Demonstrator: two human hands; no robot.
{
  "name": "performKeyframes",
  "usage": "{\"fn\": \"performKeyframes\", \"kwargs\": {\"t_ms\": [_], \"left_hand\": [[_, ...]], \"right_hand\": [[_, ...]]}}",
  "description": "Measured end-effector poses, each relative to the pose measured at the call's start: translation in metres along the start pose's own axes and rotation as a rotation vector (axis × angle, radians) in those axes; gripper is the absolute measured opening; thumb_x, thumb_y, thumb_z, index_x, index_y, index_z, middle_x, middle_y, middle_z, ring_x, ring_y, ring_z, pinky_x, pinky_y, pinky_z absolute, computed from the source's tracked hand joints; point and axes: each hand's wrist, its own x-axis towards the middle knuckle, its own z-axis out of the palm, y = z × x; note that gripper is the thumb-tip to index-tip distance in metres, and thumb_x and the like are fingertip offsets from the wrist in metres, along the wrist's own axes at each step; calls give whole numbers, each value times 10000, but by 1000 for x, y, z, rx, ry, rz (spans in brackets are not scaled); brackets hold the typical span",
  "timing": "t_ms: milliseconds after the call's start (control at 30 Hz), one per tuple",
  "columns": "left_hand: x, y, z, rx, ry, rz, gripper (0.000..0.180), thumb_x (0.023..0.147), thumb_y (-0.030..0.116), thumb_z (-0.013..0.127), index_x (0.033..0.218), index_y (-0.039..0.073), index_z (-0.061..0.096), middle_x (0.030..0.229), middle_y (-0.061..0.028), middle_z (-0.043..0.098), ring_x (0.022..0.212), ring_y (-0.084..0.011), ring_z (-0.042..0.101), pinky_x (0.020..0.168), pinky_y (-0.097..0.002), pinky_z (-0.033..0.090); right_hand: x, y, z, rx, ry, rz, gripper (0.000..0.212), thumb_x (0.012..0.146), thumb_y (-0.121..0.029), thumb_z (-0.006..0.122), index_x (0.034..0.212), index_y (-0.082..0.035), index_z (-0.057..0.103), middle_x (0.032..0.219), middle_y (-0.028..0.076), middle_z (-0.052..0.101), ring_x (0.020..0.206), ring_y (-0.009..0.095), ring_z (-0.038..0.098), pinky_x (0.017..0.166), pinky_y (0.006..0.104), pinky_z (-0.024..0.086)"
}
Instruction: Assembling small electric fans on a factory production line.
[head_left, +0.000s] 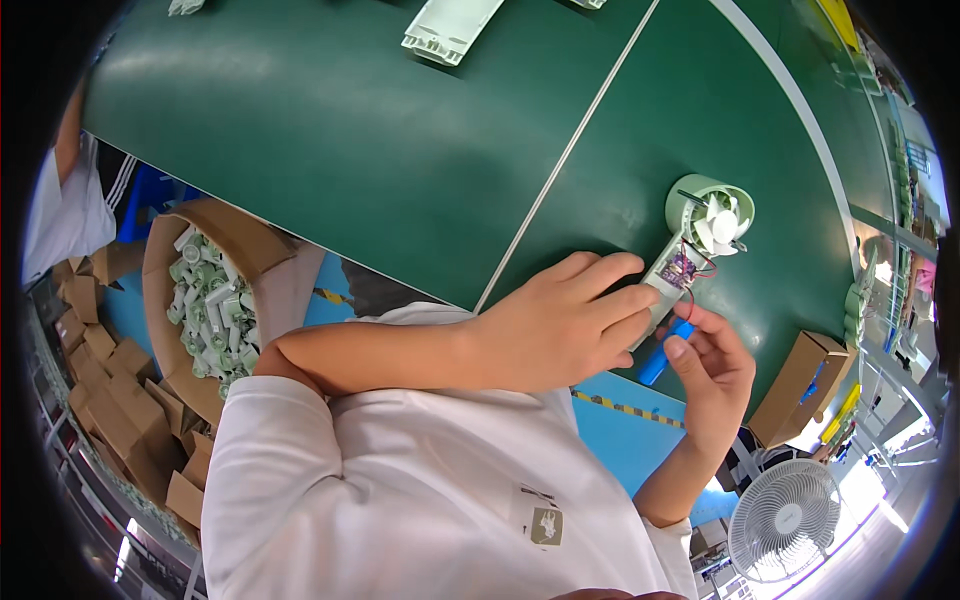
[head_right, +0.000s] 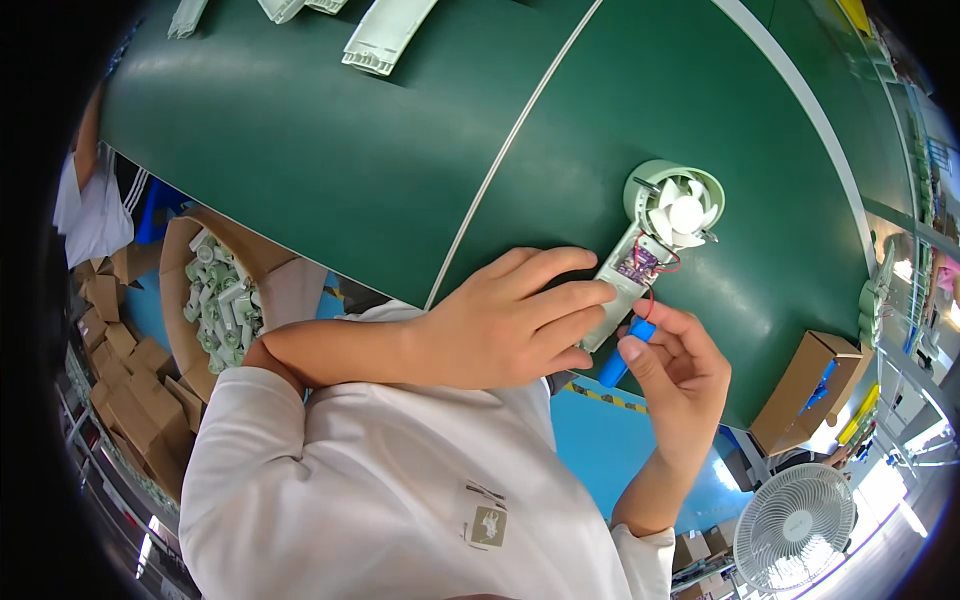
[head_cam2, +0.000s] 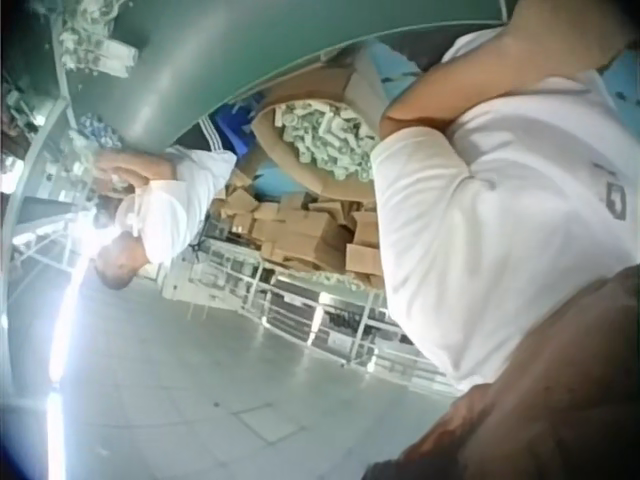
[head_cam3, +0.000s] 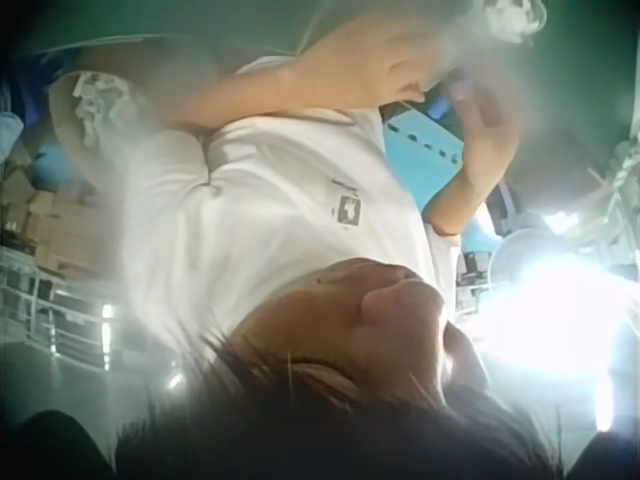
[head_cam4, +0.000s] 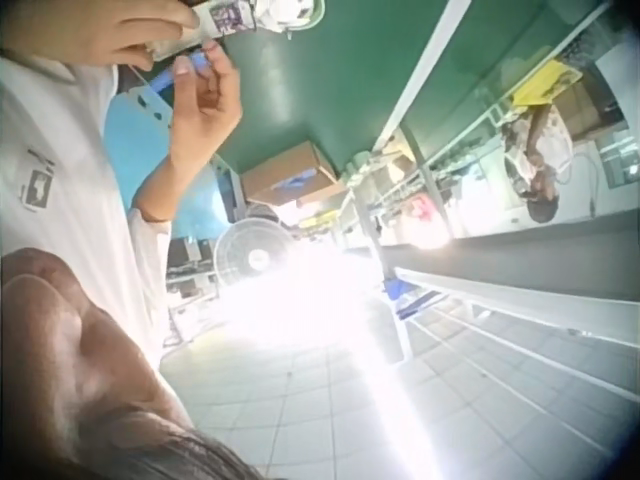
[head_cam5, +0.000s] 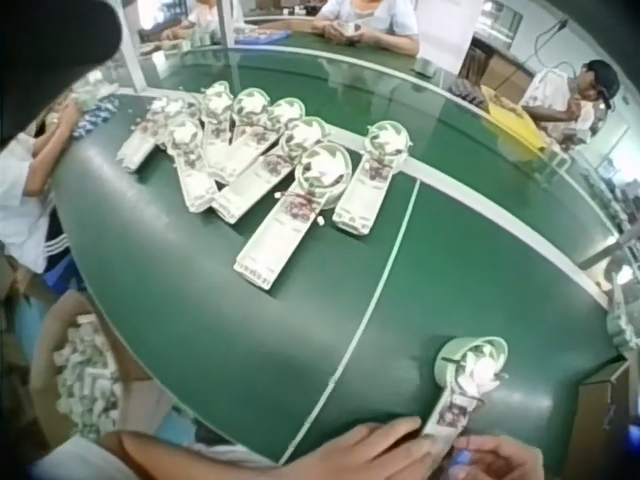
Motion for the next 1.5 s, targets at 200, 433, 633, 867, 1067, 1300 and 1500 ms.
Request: {"fn": "performKeyframes", "kwargs": {"t_ms": [200,433,633,867,1067,1300,1500], "left_hand": [[7,2,-4,-62,-2,-68,643,670,276,804,1207,7,573,1242,-113,549,1170,-299,524,881,-390,466],[6,1,-6,-96,13,-80,765,640,242,819,1292,-23,519,1292,-146,526,1160,-325,532,910,-411,469],[5,-2,-4,-147,45,-82,845,605,219,837,1326,-42,482,1315,-175,506,1146,-348,538,932,-423,471],[6,-1,-4,-162,56,-113,933,587,221,852,1373,-34,420,1360,-200,450,1132,-379,533,934,-441,472],[8,-1,-7,-230,-1,-170,903,602,223,871,1357,-14,436,1347,-202,452,1146,-375,516,962,-439,457],[37,-29,-45,-690,-203,-493,567,860,406,762,1195,-22,602,924,-138,641,666,-150,636,531,-280,513],[75,-39,-60,-882,-637,-856,459,933,407,668,1007,-46,671,589,-39,582,433,-88,522,387,-248,401]], "right_hand": [[4,2,19,28,257,-148,327,794,111,745,1101,79,634,925,100,701,843,102,661,724,194,524],[7,16,37,-69,375,-372,272,793,98,760,1045,69,661,1021,114,668,855,123,655,699,208,575],[7,11,44,-325,385,-435,263,793,93,757,1042,60,678,1011,99,661,843,127,651,708,223,567],[16,11,46,-520,351,-486,196,825,81,728,1005,57,653,910,61,628,781,96,617,638,206,532],[14,17,42,-193,277,-265,333,841,54,728,1141,33,586,851,22,584,701,65,565,512,171,459],[14,21,48,-58,349,-245,567,865,4,727,1366,6,461,757,-13,531,629,29,510,471,156,400],[16,33,43,-150,230,-335,319,861,-27,751,1142,22,607,772,-7,527,603,18,484,483,184,392]]}}
